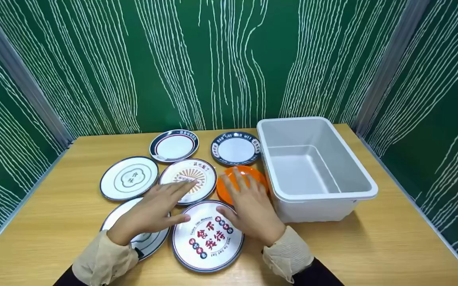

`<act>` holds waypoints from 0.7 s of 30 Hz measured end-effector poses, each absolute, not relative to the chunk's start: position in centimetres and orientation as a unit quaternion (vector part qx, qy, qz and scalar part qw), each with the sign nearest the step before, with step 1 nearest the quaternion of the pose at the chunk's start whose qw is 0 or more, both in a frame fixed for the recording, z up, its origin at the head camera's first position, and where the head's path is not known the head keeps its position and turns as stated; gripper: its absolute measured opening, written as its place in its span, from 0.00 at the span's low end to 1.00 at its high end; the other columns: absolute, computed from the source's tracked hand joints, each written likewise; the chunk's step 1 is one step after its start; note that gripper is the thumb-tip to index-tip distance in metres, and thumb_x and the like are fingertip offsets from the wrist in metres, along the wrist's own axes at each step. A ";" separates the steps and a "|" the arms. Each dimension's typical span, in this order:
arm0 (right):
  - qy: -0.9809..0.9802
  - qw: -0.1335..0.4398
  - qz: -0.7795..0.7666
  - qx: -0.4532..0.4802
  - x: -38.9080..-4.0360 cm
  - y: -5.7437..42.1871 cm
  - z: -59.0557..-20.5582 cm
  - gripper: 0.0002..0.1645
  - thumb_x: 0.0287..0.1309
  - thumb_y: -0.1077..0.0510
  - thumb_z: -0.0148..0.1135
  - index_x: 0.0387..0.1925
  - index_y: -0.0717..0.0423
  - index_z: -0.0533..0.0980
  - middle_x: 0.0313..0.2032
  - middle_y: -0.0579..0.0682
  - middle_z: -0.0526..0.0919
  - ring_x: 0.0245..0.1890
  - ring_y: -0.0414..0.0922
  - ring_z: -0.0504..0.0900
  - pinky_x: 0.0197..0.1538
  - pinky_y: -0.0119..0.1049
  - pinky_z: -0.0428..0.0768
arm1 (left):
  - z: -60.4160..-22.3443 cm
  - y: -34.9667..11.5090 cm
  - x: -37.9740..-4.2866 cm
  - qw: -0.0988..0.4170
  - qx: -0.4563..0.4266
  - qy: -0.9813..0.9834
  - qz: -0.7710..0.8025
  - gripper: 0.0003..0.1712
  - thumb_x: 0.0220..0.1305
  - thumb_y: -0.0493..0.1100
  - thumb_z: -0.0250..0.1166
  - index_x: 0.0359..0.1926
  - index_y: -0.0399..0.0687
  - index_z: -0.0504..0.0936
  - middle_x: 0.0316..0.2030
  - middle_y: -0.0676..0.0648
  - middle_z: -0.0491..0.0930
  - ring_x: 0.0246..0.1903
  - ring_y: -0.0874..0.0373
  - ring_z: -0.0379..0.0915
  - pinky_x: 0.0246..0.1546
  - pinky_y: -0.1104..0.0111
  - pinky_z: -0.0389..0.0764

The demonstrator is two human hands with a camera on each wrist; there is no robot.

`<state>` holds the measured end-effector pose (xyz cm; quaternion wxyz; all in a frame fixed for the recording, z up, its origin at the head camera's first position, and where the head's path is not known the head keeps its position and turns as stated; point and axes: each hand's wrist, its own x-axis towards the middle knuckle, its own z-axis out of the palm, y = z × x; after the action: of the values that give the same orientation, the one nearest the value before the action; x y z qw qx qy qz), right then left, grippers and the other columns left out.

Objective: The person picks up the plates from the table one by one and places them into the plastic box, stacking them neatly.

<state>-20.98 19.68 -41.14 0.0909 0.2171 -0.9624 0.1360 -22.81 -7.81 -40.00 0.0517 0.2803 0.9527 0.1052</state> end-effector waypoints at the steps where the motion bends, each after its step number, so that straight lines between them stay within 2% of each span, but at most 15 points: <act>1: -0.963 0.090 0.141 0.212 -21.0 19.7 -41.1 0.51 0.65 0.35 0.65 0.81 0.45 0.54 0.78 0.62 0.53 0.74 0.68 0.57 0.72 0.72 0.55 | -40.0 -7.7 -22.8 0.055 0.280 0.952 0.107 0.53 0.66 0.62 0.68 0.82 0.68 0.47 0.78 0.45 0.57 0.76 0.43 0.53 0.74 0.39 0.53; 8: -0.961 0.122 0.161 0.189 -21.1 19.5 -41.3 0.44 0.65 0.40 0.67 0.74 0.56 0.65 0.67 0.66 0.71 0.63 0.66 0.72 0.66 0.66 0.71 | -40.3 -7.2 -22.6 0.072 0.282 0.951 0.108 0.47 0.67 0.53 0.70 0.80 0.55 0.57 0.72 0.41 0.69 0.72 0.45 0.63 0.73 0.47 0.62; 11: -0.959 0.138 0.163 0.185 -21.0 19.4 -41.5 0.39 0.66 0.43 0.67 0.68 0.62 0.71 0.60 0.67 0.78 0.55 0.63 0.78 0.61 0.64 0.76 | -40.5 -6.9 -22.6 0.066 0.283 0.952 0.092 0.42 0.68 0.50 0.70 0.77 0.46 0.64 0.67 0.40 0.74 0.67 0.47 0.69 0.70 0.53 0.69; 14: -0.958 0.138 0.177 0.178 -21.2 19.4 -41.6 0.33 0.65 0.46 0.68 0.61 0.67 0.75 0.53 0.66 0.82 0.49 0.60 0.83 0.55 0.63 0.80 | -40.8 -6.7 -22.6 0.056 0.288 0.954 0.070 0.34 0.67 0.49 0.71 0.69 0.40 0.74 0.58 0.41 0.80 0.58 0.50 0.75 0.63 0.59 0.76; 17: -0.959 0.123 0.202 0.158 -21.3 19.4 -41.8 0.29 0.65 0.49 0.69 0.57 0.67 0.77 0.50 0.64 0.84 0.41 0.55 0.84 0.49 0.59 0.83 | -40.9 -6.5 -22.5 0.053 0.290 0.954 0.055 0.27 0.67 0.47 0.71 0.61 0.39 0.80 0.50 0.43 0.83 0.52 0.51 0.76 0.56 0.60 0.79; 21: -0.961 0.101 0.222 0.132 -21.6 19.4 -42.0 0.29 0.65 0.49 0.69 0.57 0.67 0.78 0.49 0.62 0.84 0.37 0.50 0.84 0.44 0.53 0.87 | -40.8 -6.4 -22.4 0.064 0.284 0.955 0.055 0.23 0.66 0.45 0.71 0.58 0.40 0.83 0.46 0.44 0.84 0.51 0.51 0.77 0.58 0.58 0.79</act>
<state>-21.57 19.43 -41.98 0.1013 0.1322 -0.9608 0.2218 -22.41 -6.39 -40.79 0.0638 0.2838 0.9552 0.0552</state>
